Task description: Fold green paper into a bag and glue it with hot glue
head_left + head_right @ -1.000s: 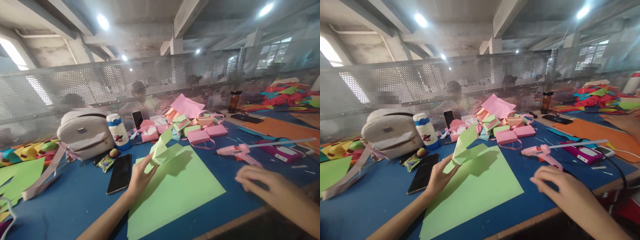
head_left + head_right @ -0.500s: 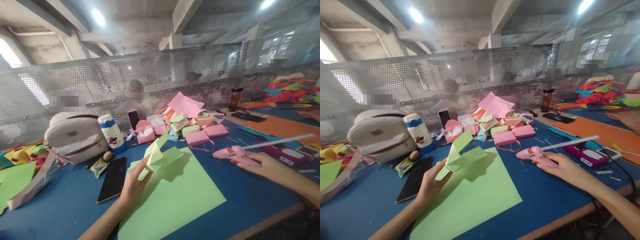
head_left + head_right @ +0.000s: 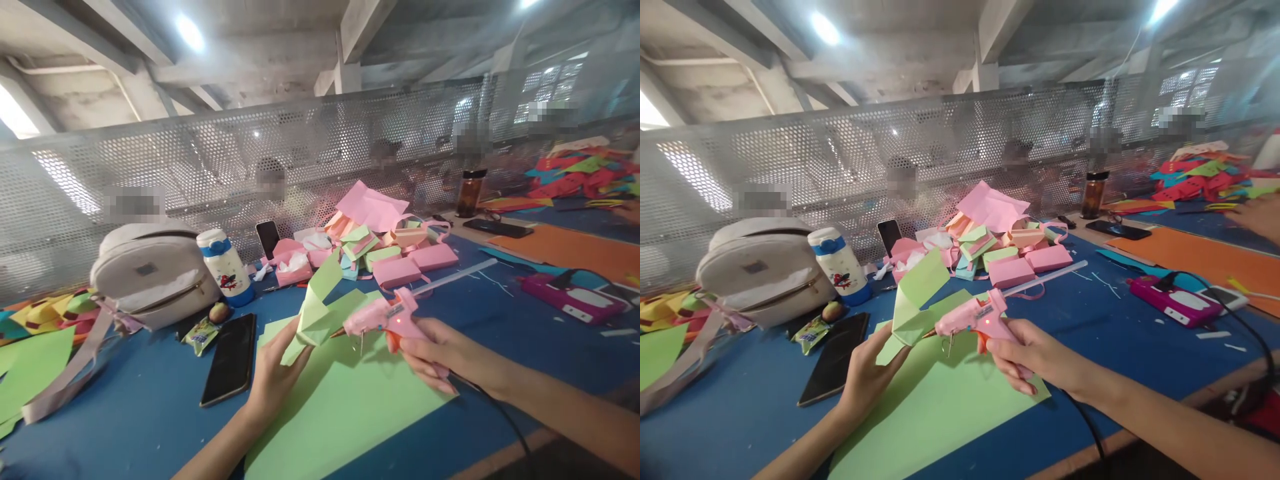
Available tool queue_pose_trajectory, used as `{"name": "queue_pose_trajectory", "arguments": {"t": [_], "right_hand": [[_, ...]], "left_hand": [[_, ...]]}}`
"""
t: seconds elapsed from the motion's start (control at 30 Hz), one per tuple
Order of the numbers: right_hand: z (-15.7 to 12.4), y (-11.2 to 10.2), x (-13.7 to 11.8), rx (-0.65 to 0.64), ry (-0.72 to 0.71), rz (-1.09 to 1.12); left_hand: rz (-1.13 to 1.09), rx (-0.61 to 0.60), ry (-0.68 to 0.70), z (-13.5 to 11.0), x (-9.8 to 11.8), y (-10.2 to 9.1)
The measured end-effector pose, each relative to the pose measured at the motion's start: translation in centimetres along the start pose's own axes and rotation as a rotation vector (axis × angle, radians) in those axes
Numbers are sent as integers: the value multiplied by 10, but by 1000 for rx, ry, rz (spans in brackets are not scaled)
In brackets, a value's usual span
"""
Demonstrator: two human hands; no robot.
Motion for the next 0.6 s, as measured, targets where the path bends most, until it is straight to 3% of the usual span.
{"name": "queue_pose_trajectory", "arguments": {"t": [0.2, 0.6], "right_hand": [[7, 7, 13, -29, 61, 99], [6, 13, 9, -52, 116, 147]], "left_hand": [[-16, -30, -18, -1, 1, 1], [-47, -65, -4, -3, 3, 3]]}}
Point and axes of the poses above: each hand's wrist, its own z-axis towards the middle knuckle, its own y-axis out of the palm, x = y × z, the point moved 6 cm from there along z, towards the middle knuckle, and after that the axes turned 1 degree about -x, right-handed, at the moved point
